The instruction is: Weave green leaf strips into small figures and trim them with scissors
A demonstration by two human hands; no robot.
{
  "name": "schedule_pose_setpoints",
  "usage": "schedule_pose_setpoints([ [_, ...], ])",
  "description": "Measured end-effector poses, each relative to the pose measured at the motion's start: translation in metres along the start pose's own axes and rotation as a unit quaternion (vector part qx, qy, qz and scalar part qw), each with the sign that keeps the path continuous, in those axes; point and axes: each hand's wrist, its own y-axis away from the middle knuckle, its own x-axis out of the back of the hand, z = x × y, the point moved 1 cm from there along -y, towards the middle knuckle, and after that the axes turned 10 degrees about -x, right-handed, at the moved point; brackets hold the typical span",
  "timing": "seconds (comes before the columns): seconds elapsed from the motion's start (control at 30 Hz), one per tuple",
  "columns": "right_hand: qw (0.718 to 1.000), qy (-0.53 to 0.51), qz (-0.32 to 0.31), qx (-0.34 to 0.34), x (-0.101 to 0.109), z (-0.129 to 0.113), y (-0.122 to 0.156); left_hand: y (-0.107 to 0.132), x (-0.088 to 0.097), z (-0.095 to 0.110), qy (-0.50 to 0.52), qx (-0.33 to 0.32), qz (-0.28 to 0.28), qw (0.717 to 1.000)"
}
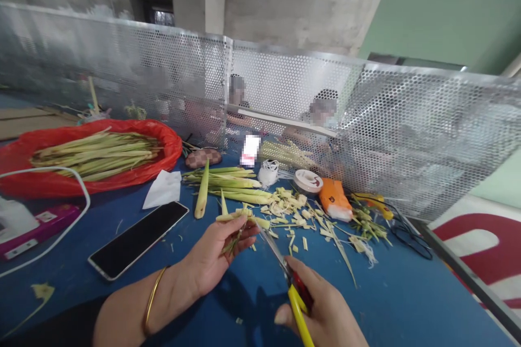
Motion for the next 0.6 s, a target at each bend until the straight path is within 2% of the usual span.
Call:
schedule_pose_setpoints([
  [0.07, 0.999, -0.009, 0.034, -0.002, -0.0011, -0.0015, 0.0008, 0.0006, -0.0004, -0.0003, -0.001, 0.004, -0.004, 1.0],
  [0.17, 0.999, -0.014, 0.046, 0.002, -0.0019, -0.003, 0.0019, 0.0006, -0.0008, -0.0001, -0.002, 0.004, -0.003, 1.0],
  [0.37, 1.0, -0.015, 0.022, -0.012, -0.0008, -0.005, 0.0027, 0.0002, -0.0009, -0.0001, -0.005, -0.002, -0.015, 1.0],
  [0.6, 1.0, -0.015, 0.008, -0.012, -0.0025, -0.0012, 0.0019, 0.0016, -0.0024, 0.0023, -0.003, 0.003, 0.003, 1.0],
])
